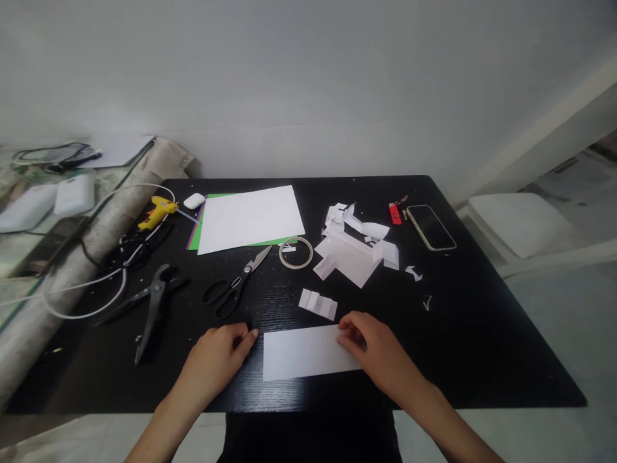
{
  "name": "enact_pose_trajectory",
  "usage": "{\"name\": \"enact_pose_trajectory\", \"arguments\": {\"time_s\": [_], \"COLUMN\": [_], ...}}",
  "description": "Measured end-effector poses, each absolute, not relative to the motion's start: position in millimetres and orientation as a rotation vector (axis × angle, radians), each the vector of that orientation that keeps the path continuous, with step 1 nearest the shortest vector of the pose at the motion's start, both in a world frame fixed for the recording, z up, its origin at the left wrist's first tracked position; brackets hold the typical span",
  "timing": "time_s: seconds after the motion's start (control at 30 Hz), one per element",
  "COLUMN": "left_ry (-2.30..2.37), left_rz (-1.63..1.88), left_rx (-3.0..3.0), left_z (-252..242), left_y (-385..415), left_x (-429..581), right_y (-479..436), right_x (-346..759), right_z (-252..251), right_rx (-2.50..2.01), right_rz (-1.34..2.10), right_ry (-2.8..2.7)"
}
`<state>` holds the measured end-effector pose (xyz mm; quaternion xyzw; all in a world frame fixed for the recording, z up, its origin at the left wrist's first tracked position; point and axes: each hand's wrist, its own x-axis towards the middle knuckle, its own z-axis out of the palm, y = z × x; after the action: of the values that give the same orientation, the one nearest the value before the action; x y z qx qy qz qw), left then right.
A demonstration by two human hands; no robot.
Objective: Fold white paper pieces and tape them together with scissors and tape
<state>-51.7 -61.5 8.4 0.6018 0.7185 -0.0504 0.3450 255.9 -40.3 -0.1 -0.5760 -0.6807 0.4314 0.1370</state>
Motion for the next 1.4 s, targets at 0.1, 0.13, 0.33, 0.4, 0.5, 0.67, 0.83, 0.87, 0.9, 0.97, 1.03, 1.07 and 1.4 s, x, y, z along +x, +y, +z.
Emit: {"name": "enact_pose_trajectory", "arguments": {"time_s": [0.1,0.13,0.33,0.4,0.5,0.67,0.83,0.87,0.9,0.97,1.03,1.07,1.4], "left_ry": [1.877,1.883,1.825,1.779,1.749,1.667,1.567,1.557,1.549,1.536,1.517,1.502,1.437], "left_rz": [-0.096,-0.079,0.209,0.306,0.366,0.357,0.253,0.250,0.249,0.251,0.261,0.272,0.304], "left_rx": [1.588,1.607,1.667,1.659,1.671,1.775,1.801,1.792,1.783,1.767,1.762,1.764,1.775], "left_z": [6.6,5.7,-1.5,-4.7,-9.7,-10.9,-4.7,-3.9,-3.4,-2.8,-2.2,-2.0,2.7], "left_y": [-62.9,-63.5,-70.1,-72.1,-73.7,-73.7,-72.1,-71.4,-70.6,-68.9,-67.7,-67.4,-67.9], "left_x": [-54.2,-54.5,-54.4,-54.2,-54.6,-58.0,-60.7,-60.5,-60.1,-58.6,-56.8,-55.9,-52.3], "right_y": [-41.3,-41.9,-44.6,-44.1,-43.1,-41.0,-37.2,-36.7,-36.4,-36.2,-36.6,-36.9,-31.9], "right_x": [256.8,257.3,264.5,266.2,266.2,263.5,260.3,259.7,259.3,259.2,259.7,260.2,271.5], "right_z": [-1.5,-1.9,-2.3,-1.0,1.4,3.3,6.4,7.7,9.1,11.7,12.7,12.5,21.3], "right_rx": [-1.633,-1.610,-1.459,-1.476,-1.536,-1.566,-1.566,-1.564,-1.561,-1.550,-1.538,-1.535,-1.644], "right_rz": [1.218,1.211,1.069,1.018,1.008,1.043,1.118,1.130,1.139,1.155,1.170,1.182,1.530], "right_ry": [-2.005,-2.019,-2.123,-2.199,-2.265,-2.251,-2.210,-2.207,-2.207,-2.217,-2.226,-2.223,-1.947]}}
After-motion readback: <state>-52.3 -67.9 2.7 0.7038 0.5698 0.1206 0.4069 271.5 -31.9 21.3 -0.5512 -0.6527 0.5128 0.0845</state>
